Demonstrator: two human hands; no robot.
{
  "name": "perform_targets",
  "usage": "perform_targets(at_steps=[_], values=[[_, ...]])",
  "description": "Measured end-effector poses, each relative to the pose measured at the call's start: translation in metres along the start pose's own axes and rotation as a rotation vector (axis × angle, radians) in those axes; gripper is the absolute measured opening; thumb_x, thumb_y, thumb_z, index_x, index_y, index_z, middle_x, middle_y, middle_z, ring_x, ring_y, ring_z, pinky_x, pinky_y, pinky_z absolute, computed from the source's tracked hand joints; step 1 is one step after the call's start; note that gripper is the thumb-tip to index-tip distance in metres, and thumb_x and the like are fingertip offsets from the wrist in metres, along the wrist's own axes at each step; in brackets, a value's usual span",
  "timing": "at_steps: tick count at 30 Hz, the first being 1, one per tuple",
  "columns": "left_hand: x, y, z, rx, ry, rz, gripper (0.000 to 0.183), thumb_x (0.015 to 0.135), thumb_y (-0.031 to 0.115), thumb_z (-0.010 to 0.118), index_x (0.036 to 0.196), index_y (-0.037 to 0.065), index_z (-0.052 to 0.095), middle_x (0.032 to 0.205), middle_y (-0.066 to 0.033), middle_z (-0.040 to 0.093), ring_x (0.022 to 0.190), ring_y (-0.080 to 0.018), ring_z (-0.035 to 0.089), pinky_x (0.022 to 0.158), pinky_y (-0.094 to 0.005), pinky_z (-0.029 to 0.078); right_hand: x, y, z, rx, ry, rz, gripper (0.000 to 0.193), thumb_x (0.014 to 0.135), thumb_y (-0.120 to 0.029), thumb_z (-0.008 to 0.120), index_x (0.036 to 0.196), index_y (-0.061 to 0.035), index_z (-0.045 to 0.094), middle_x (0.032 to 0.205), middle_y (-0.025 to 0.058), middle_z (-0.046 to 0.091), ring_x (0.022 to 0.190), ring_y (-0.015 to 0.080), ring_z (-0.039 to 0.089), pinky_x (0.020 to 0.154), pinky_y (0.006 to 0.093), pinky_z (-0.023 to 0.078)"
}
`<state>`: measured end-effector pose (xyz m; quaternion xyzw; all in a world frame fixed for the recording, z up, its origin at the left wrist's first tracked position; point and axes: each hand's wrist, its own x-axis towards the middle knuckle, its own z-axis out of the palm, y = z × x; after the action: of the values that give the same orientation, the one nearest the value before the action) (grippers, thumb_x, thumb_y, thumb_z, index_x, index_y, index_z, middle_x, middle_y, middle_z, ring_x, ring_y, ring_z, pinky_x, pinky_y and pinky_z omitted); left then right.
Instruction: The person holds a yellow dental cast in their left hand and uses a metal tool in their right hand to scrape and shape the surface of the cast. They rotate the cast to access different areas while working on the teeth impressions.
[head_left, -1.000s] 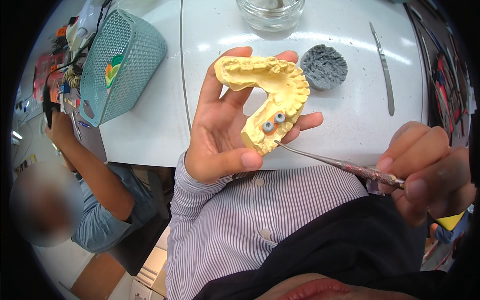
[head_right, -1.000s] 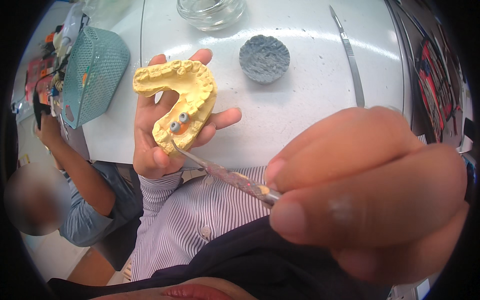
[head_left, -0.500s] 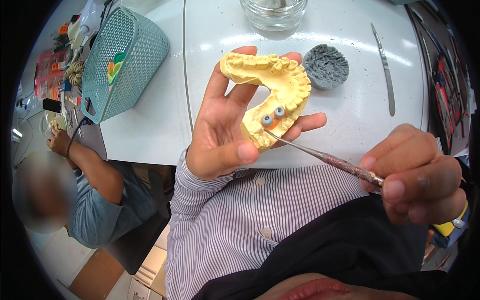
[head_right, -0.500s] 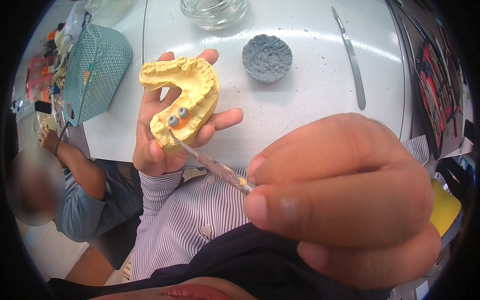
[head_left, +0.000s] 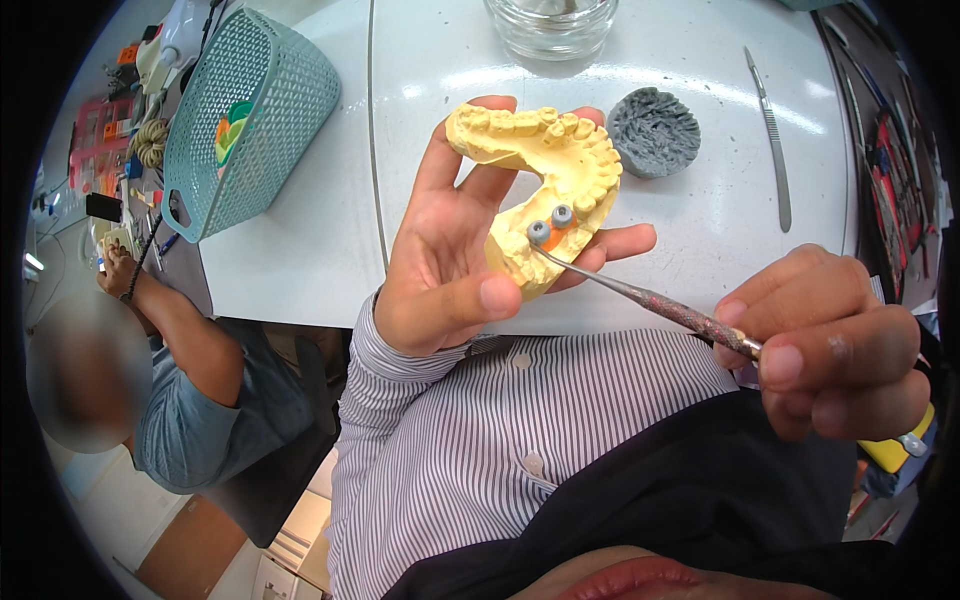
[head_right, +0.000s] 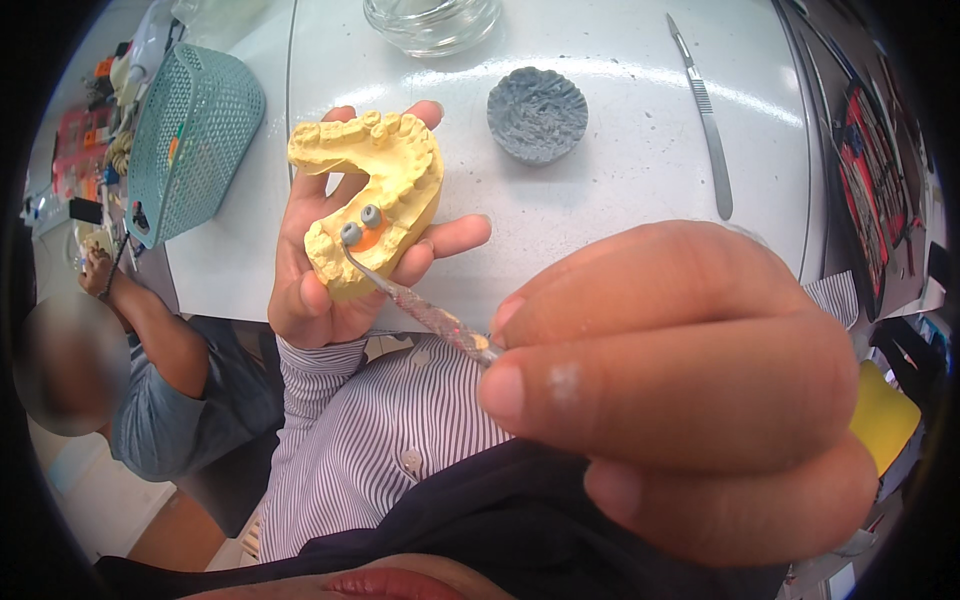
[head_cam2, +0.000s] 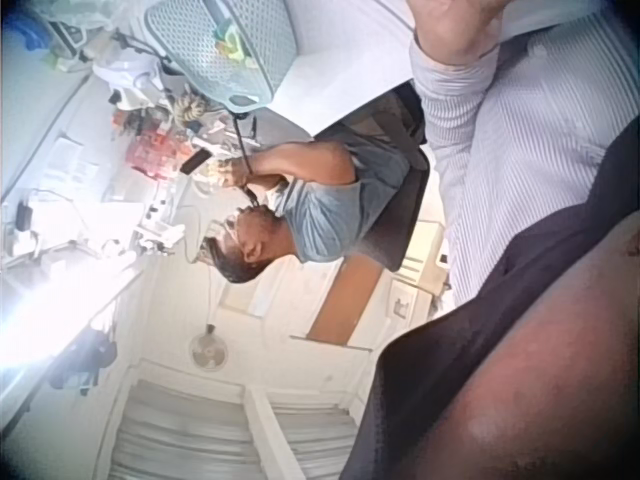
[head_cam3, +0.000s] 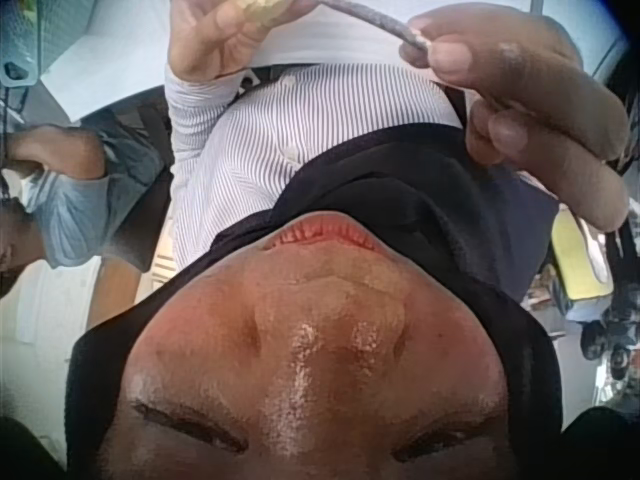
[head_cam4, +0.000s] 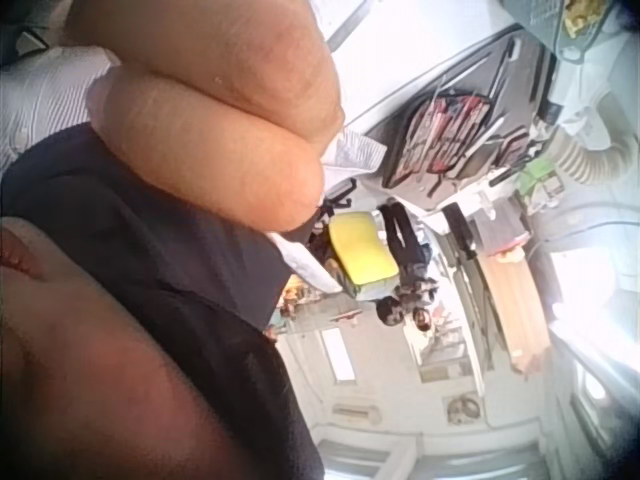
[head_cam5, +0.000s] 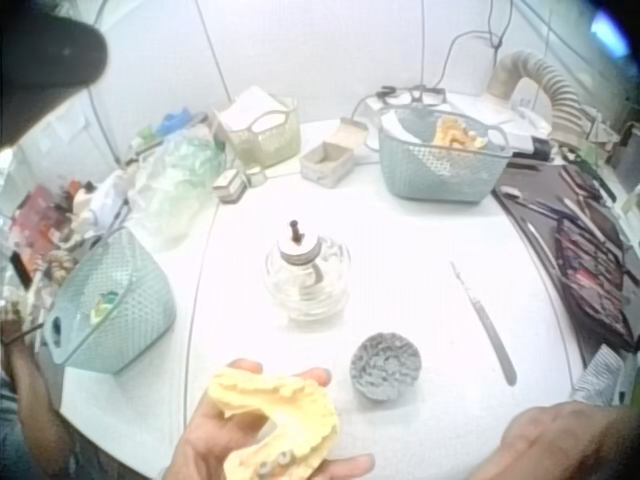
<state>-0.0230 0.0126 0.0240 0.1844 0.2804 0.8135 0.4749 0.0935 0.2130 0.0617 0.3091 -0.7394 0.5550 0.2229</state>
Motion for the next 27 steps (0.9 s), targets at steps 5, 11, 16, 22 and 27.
perform_targets(at_steps=[5, 11, 16, 22, 27], values=[[0.000, 0.001, 0.000, 0.010, -0.003, 0.003, 0.086, 0.076, 0.013, 0.062, 0.133, 0.013, -0.003, 0.138, -0.0221, -0.002, 0.106, -0.0415, 0.046, 0.095, -0.0498, 0.036, 0.000, 0.000, 0.002, -0.003, 0.009, -0.012, 0.025, 0.079, -0.001, 0.055, 0.097, -0.0093, 0.040, 0.098, 0.0093, 0.047, 0.070, 0.0197, 0.053, 0.056, 0.0271, 0.053], [0.000, 0.002, -0.004, 0.013, -0.033, -0.016, 0.084, 0.077, 0.011, 0.060, 0.132, 0.013, -0.003, 0.138, -0.0216, -0.004, 0.109, -0.0447, 0.041, 0.095, -0.0487, 0.037, 0.002, 0.000, 0.001, 0.006, 0.001, 0.003, 0.023, 0.080, -0.002, 0.054, 0.098, -0.0084, 0.040, 0.098, 0.0107, 0.048, 0.071, 0.0210, 0.053, 0.057, 0.0284, 0.053], [-0.001, 0.001, -0.005, 0.002, -0.034, -0.016, 0.084, 0.077, 0.010, 0.060, 0.132, 0.013, -0.003, 0.138, -0.0214, -0.004, 0.108, -0.0443, 0.042, 0.094, -0.0475, 0.038, 0.003, 0.003, 0.000, 0.035, 0.022, 0.001, 0.019, 0.082, -0.003, 0.050, 0.098, -0.0058, 0.041, 0.099, 0.0150, 0.049, 0.074, 0.0251, 0.055, 0.061, 0.0320, 0.053], [0.001, 0.004, -0.003, -0.043, -0.044, -0.031, 0.084, 0.078, 0.011, 0.060, 0.133, 0.012, -0.004, 0.138, -0.0218, -0.005, 0.110, -0.0466, 0.038, 0.093, -0.0455, 0.040, 0.005, 0.008, 0.002, 0.113, 0.147, -0.052, 0.016, 0.083, -0.004, 0.046, 0.099, -0.0026, 0.043, 0.100, 0.0202, 0.051, 0.077, 0.0300, 0.057, 0.066, 0.0363, 0.053], [0.000, 0.008, -0.005, -0.098, -0.038, -0.069, 0.084, 0.079, 0.009, 0.058, 0.133, 0.013, -0.006, 0.138, -0.0219, -0.004, 0.113, -0.0515, 0.029, 0.091, -0.0431, 0.041, -0.001, 0.022, -0.013, 0.055, 0.419, 0.016, 0.017, 0.088, -0.007, 0.040, 0.105, -0.0051, 0.043, 0.111, 0.0201, 0.048, 0.093, 0.0300, 0.056, 0.079, 0.0360, 0.050]])
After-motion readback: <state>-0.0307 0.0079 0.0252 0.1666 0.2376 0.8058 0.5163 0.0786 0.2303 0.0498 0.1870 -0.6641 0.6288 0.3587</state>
